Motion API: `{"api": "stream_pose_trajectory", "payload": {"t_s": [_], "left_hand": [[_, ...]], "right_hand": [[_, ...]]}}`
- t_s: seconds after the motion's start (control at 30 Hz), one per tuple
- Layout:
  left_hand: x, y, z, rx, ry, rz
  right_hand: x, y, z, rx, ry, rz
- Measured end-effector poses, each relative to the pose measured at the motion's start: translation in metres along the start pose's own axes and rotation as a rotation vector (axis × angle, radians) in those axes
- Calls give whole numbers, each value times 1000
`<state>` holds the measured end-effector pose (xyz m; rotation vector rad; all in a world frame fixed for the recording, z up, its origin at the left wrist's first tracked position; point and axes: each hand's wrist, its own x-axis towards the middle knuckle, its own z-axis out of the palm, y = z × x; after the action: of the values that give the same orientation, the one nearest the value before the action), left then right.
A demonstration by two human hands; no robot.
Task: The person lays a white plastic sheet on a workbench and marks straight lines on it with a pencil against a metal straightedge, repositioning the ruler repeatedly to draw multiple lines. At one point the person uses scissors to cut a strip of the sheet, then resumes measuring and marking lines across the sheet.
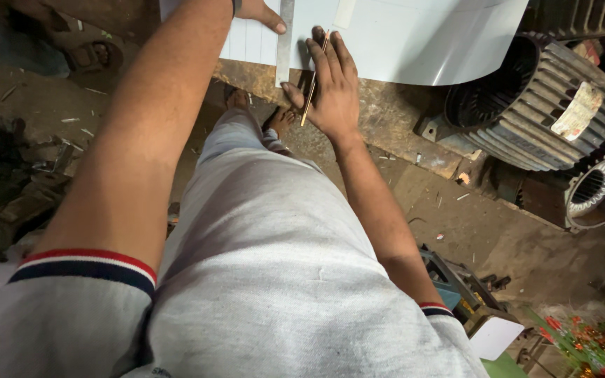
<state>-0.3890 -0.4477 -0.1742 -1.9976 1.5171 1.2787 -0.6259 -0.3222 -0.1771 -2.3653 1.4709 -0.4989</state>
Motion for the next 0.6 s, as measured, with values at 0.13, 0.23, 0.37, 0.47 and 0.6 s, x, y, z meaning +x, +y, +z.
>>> {"api": "stream_pose_trajectory", "payload": {"t_s": [0.13, 0.23, 0.37, 0.47, 0.6], "left_hand": [[-5, -1, -3, -22, -56, -35], [-9, 2, -6, -28, -71, -38], [-13, 1, -7, -10, -67, -46], [-16, 0, -7, 0, -61, -47], [-17, 1, -10, 4, -47, -41]], "right_hand": [[-1, 1, 2, -44, -8, 7], [-2, 1, 3, -13, 3, -4], [-1, 2, 4, -31, 6, 1], [0, 2, 5, -56, -8, 6], [0, 2, 5, -63, -18, 6]]}}
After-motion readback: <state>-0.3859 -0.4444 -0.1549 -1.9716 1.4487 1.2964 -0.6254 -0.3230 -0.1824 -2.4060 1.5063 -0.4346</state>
